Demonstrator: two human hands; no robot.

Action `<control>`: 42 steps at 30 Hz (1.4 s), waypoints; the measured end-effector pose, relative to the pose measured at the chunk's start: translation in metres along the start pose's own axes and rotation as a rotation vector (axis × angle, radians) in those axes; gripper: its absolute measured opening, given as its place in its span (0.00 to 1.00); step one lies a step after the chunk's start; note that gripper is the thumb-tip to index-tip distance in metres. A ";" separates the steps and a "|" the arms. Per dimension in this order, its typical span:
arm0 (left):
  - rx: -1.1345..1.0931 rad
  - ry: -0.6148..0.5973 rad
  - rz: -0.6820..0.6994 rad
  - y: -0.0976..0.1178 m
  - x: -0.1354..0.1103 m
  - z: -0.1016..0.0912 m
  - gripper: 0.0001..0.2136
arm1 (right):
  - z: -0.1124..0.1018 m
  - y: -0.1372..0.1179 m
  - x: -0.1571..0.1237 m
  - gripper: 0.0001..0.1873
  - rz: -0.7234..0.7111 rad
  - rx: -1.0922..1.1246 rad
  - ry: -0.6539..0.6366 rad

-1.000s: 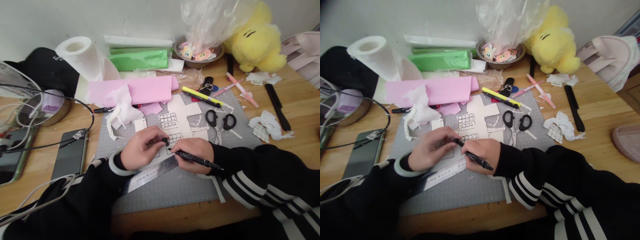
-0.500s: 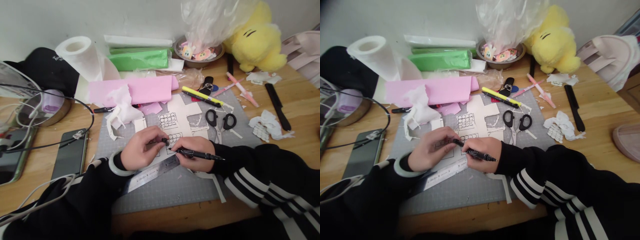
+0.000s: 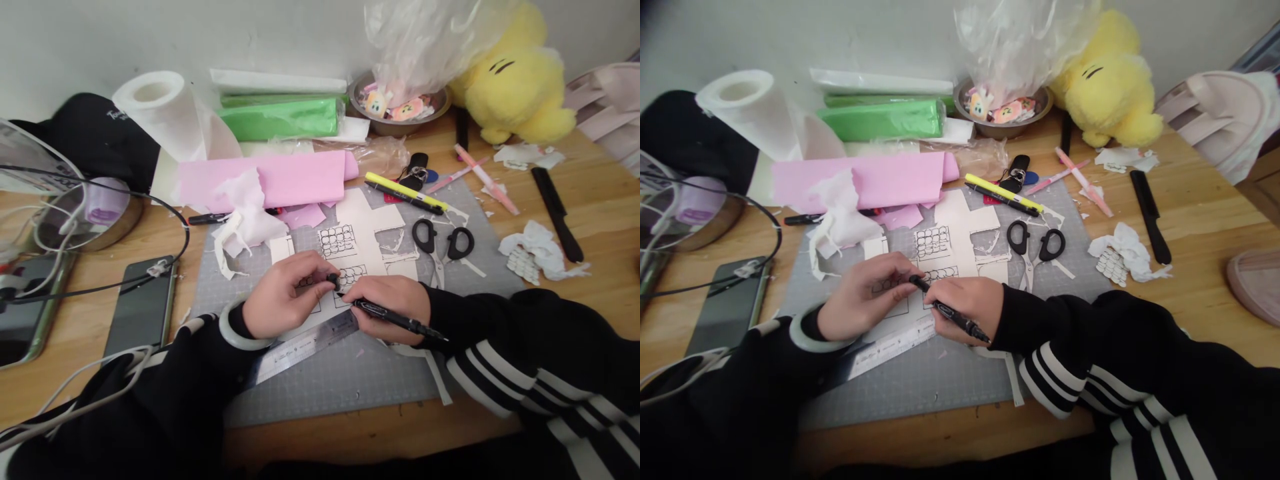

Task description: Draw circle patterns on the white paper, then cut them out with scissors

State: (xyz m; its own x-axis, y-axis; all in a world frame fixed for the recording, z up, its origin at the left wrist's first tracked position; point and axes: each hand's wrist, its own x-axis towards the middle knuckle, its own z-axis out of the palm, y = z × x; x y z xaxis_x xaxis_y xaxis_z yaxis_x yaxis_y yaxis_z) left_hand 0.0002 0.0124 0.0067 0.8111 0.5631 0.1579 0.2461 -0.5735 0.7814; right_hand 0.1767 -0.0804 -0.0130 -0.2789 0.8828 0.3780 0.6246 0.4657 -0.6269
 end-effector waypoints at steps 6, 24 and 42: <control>0.059 0.011 0.067 0.002 0.000 0.000 0.05 | 0.000 0.002 -0.003 0.10 -0.065 -0.023 -0.064; 0.094 -0.007 0.095 0.008 0.002 0.001 0.05 | -0.001 0.001 0.001 0.08 0.134 0.040 0.002; 0.095 -0.006 0.084 0.006 0.001 0.002 0.06 | -0.010 -0.001 0.005 0.06 0.241 0.162 -0.096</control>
State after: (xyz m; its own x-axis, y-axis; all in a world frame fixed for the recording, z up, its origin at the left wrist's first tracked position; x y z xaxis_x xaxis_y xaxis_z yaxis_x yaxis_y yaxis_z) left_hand 0.0032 0.0084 0.0108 0.8339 0.5077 0.2166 0.2260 -0.6721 0.7051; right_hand 0.1816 -0.0777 -0.0038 -0.2096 0.9671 0.1443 0.5584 0.2395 -0.7943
